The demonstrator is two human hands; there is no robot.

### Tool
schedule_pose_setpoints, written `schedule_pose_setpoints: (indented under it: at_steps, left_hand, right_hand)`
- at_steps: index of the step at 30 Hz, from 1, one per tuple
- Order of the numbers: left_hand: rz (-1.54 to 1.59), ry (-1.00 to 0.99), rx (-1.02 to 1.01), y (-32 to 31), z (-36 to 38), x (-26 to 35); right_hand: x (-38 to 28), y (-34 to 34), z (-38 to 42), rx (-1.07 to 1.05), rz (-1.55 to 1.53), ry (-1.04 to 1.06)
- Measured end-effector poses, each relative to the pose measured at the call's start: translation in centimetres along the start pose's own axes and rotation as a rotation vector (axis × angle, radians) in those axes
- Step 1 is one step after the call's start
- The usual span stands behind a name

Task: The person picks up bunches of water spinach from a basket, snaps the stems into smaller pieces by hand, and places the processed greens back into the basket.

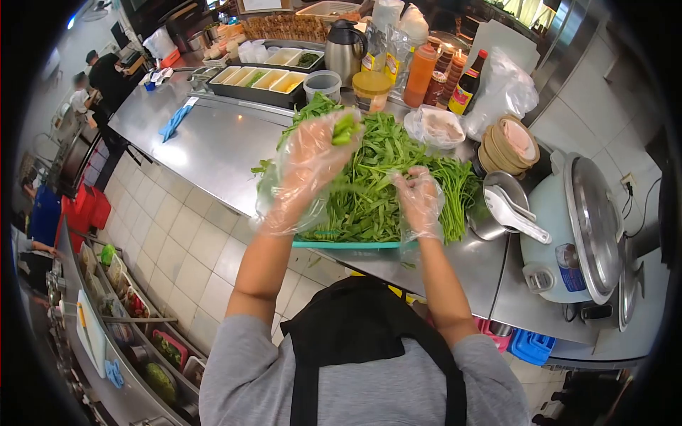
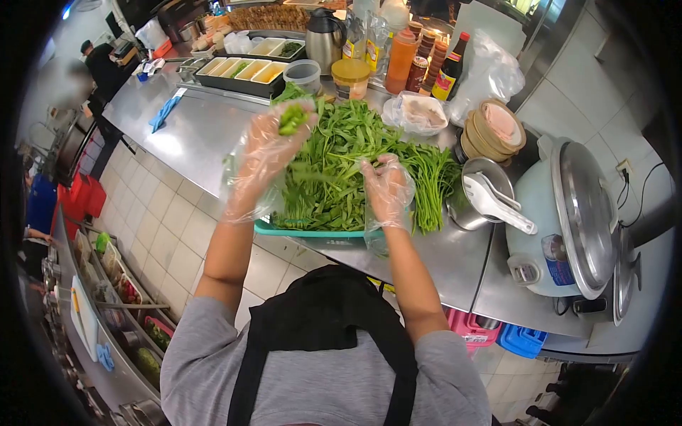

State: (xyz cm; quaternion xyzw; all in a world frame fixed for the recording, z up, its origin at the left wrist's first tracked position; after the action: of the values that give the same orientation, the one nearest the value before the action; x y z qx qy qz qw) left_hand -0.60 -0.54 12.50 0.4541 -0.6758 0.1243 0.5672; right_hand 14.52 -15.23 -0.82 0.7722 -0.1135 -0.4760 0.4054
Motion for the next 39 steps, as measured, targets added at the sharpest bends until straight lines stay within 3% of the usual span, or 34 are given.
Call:
schedule_pose_setpoints:
  at_steps: [1,2,5,6,8,9,11,14,15,18,19,20,22,23,27,29,30,33,35,38,39]
  left_hand:
    - [-0.183,-0.364,0.087,0.1,-0.5,0.5]
    - [-0.18,-0.363,0.081,-0.5,-0.7,0.2]
    - [-0.615,-0.093,-0.382,-5.0,-1.7,-3.2]
    - [-0.613,-0.1,-0.376,-6.2,-1.6,-6.7]
    - [-0.705,-0.544,-0.345,-8.6,-1.4,-11.5]
    - [-0.704,-0.557,-0.346,-8.5,-1.5,-10.7]
    - [-0.784,-0.24,-0.361,-7.7,-1.4,-8.7]
    - [-0.645,-0.242,-0.269,-3.4,0.5,-4.2]
    - [-0.419,0.296,-0.304,-2.2,0.0,-1.2]
    - [-0.386,0.303,-0.211,-1.1,-0.4,-3.9]
    - [-0.369,0.17,-0.016,-0.5,0.5,-4.0]
    - [-0.376,0.165,-0.019,-0.1,0.7,-4.3]
    - [-0.247,0.242,-0.03,0.9,1.0,-2.7]
    - [-0.172,0.336,-0.014,1.2,1.5,-2.2]
    - [0.08,0.334,0.074,2.0,2.9,-6.0]
    - [0.308,0.062,-0.111,2.0,3.4,-6.9]
    - [0.307,0.061,-0.112,1.9,3.6,-6.3]
    - [0.507,0.205,-0.025,1.9,3.7,-4.1]
    - [0.604,0.474,-0.084,1.7,3.2,-4.2]
    - [0.661,0.414,-0.036,0.6,3.6,-4.5]
    - [0.66,0.414,-0.039,0.4,3.6,-4.3]
  right_hand:
    - [0.2,0.0,-0.1,0.001,0.0,-0.006]
    - [0.3,-0.1,-0.2,-0.04,-0.09,-0.019]
    - [0.9,-0.7,-0.1,-0.138,-0.214,-0.053]
    - [0.8,-1.0,-0.3,-0.196,-0.252,-0.074]
    - [-0.2,0.2,0.3,-0.172,-0.243,-0.059]
    - [0.3,0.3,0.4,-0.099,-0.228,-0.057]
    - [1.2,0.6,0.6,0.035,-0.193,-0.067]
    - [1.9,1.1,1.2,0.18,-0.191,0.017]
    - [1.6,1.2,1.3,0.186,-0.267,0.081]
    - [-1.1,1.9,2.0,0.012,-0.295,0.083]
    - [-1.9,2.3,1.7,-0.14,-0.326,0.092]
    - [-2.0,1.8,1.6,-0.136,-0.333,0.09]
    - [-2.8,-0.6,2.0,-0.573,-0.99,-0.266]
    - [-3.5,-0.6,2.1,-0.634,-1.118,-0.35]
    - [-4.9,-2.2,1.9,-0.733,-1.068,-0.307]
    - [-5.8,-2.4,2.2,-0.706,-1.087,-0.24]
    - [-6.2,-2.3,2.3,-0.677,-1.102,-0.176]
    - [-7.7,-0.8,2.5,-0.62,-1.099,-0.115]
    - [-8.4,-0.6,2.5,-0.564,-1.095,-0.091]
    - [-8.3,-1.3,2.0,-0.424,-1.029,-0.135]
    - [-8.4,-1.4,1.6,-0.381,-1.093,-0.065]
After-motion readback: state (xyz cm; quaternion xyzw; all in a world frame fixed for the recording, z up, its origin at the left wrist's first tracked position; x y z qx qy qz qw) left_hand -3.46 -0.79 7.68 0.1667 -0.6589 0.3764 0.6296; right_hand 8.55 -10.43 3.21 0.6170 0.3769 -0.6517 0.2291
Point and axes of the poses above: each hand's wrist, its own z-axis away from the middle knuckle, its own y-axis out of the back of the hand, x = y × z, the point moved 3 cm from there along -z, towards the middle knuckle, and after that the axes turned 12 degrees about z, right-handed, at the moved point
